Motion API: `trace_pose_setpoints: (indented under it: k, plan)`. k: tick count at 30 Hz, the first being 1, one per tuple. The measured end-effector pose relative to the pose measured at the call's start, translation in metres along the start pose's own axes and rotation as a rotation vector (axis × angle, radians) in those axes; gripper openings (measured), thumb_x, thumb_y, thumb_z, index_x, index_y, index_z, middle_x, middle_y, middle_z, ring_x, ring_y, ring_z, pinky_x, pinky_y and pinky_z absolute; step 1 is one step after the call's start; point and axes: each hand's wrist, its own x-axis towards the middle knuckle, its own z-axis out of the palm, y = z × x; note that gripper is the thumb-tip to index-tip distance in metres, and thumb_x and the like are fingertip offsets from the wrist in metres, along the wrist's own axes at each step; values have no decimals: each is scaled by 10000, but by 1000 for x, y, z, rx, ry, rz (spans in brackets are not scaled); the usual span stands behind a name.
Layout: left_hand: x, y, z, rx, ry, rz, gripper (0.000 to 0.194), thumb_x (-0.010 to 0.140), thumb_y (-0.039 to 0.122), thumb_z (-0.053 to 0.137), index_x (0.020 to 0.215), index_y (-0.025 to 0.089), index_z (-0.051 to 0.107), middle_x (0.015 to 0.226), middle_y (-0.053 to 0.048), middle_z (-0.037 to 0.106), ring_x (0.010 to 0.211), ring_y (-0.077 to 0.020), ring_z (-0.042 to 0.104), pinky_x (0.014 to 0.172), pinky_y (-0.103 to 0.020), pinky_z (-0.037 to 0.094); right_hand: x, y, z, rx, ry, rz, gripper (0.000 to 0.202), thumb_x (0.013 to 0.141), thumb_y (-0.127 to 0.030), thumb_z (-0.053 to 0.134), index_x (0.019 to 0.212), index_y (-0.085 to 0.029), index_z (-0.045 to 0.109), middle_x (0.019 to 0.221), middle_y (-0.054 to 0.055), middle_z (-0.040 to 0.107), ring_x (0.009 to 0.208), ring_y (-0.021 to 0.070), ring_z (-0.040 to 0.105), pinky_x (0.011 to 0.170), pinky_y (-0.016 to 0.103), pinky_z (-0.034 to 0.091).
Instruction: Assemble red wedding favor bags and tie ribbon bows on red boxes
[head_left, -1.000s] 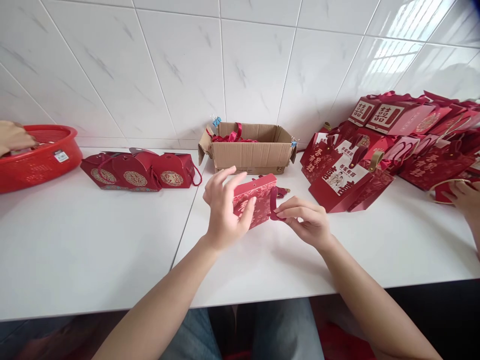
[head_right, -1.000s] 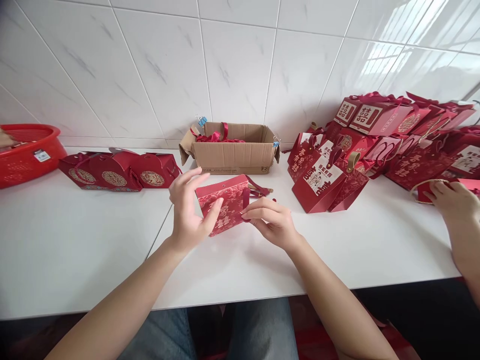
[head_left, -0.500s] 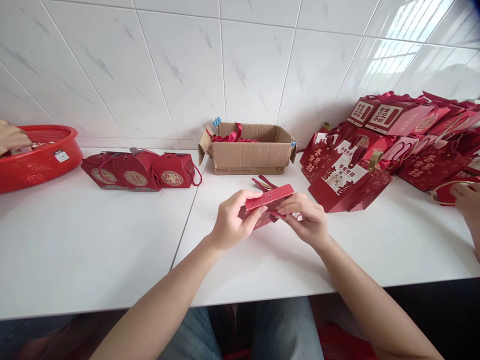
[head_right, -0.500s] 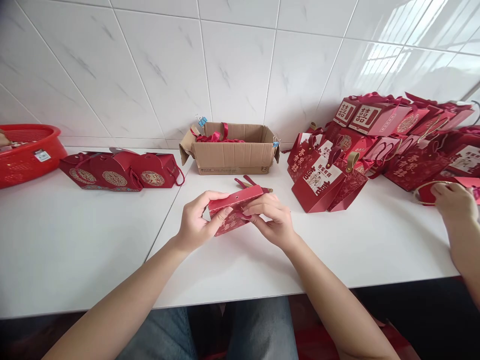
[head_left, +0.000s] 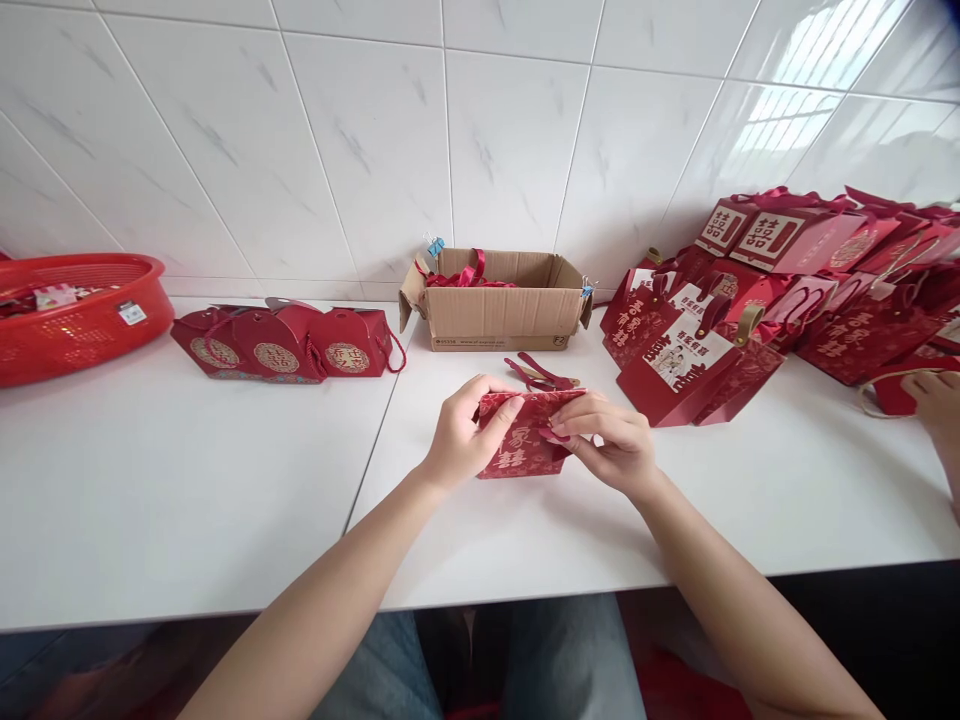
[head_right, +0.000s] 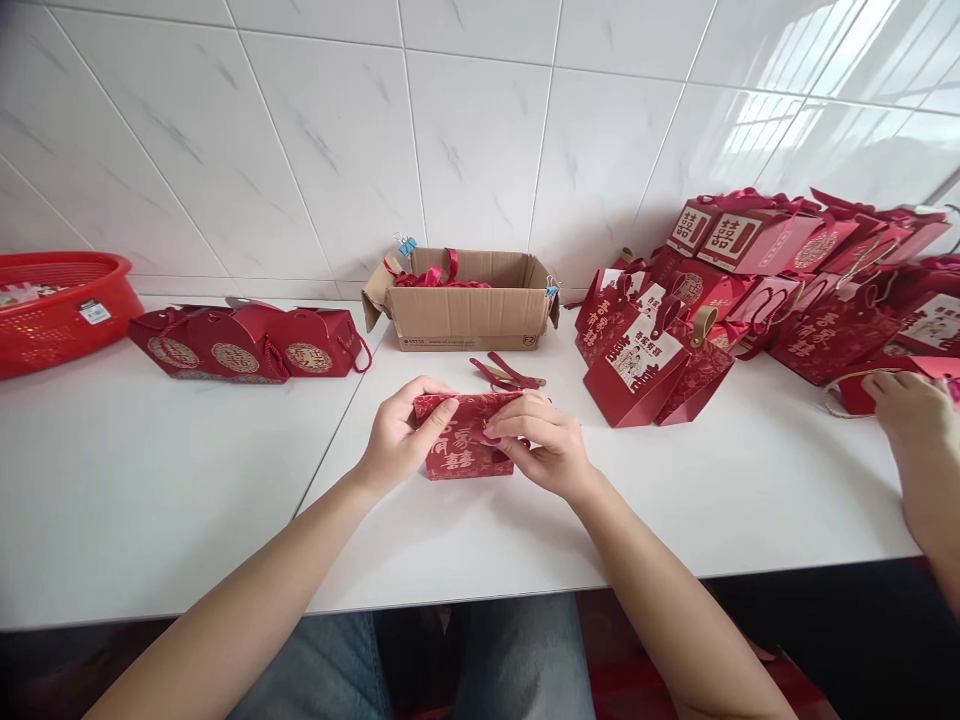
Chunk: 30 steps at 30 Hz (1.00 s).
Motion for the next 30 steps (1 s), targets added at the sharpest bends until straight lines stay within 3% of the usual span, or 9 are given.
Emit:
trace_pose_setpoints:
  k: [6, 11, 14, 16, 18, 20, 23, 27, 30]
  plan:
    - [0, 0, 2, -66, 26, -27, 174, 856, 344, 607, 827, 177, 646, 863, -50, 669, 817, -164, 637, 749, -296, 512, 2, -7, 12, -207, 148, 72, 176, 831, -90, 602, 855, -258, 648, 746, -22, 720, 645, 144, 664, 688, 341, 427]
    - [-2, 3, 5, -114, 11, 33, 153, 843, 313, 630, 786, 172, 650, 845, -54, 666, 789, -159, 648, 727, -286, 523, 3, -12, 18, -333, 183, 90, 160, 827, -99, 633, 820, -257, 657, 750, -36, 715, 610, 117, 629, 647, 336, 342]
    - [-3, 5, 5, -129, -18, 75, 135, 847, 301, 626, 795, 179, 654, 832, -51, 669, 766, -156, 652, 698, -284, 530, 0, -14, 18, -388, 251, 99, 151, 811, -122, 664, 813, -273, 676, 735, -25, 651, 626, 115, 603, 639, 332, 367]
    - [-4, 6, 5, -141, -46, 101, 130, 850, 301, 622, 810, 185, 664, 831, -54, 674, 770, -161, 656, 703, -295, 538, -1, -14, 18, -421, 332, 140, 108, 780, -179, 708, 810, -278, 679, 792, 8, 580, 713, 146, 596, 651, 334, 422]
    - [-4, 7, 3, -159, -74, 131, 125, 856, 295, 617, 825, 186, 670, 841, -61, 681, 793, -169, 660, 727, -310, 543, -2, -15, 16, -402, 406, 185, 190, 728, -276, 762, 890, -270, 664, 905, 48, 545, 847, 198, 588, 699, 360, 484]
    - [-4, 6, 1, -186, -103, 167, 118, 869, 283, 599, 839, 187, 662, 857, -64, 682, 810, -170, 660, 745, -321, 543, -1, -16, 15, -305, 369, 239, 324, 714, -353, 767, 985, -244, 625, 976, 77, 570, 908, 225, 593, 721, 371, 521]
    - [-6, 3, 3, -180, -119, 207, 118, 838, 303, 644, 870, 193, 615, 861, -53, 655, 826, -171, 645, 762, -329, 535, 1, -19, 14, -125, 203, 350, 178, 777, -325, 710, 874, -218, 607, 795, 39, 647, 712, 173, 629, 594, 294, 523]
    - [-14, -3, 14, -18, -34, 185, 633, 608, 391, 836, 1097, 211, 477, 1035, -77, 575, 955, -213, 600, 827, -367, 515, 2, -22, 16, -56, 261, 398, 157, 774, -255, 705, 722, -211, 564, 631, -2, 629, 585, 142, 610, 521, 258, 502]
    - [-17, -8, 20, 64, -13, 171, 709, 687, 329, 786, 1238, 217, 355, 1149, -118, 529, 1041, -229, 573, 871, -395, 498, 3, -22, 16, -36, 314, 411, 168, 759, -226, 710, 706, -210, 552, 626, -5, 625, 589, 142, 612, 528, 257, 507]
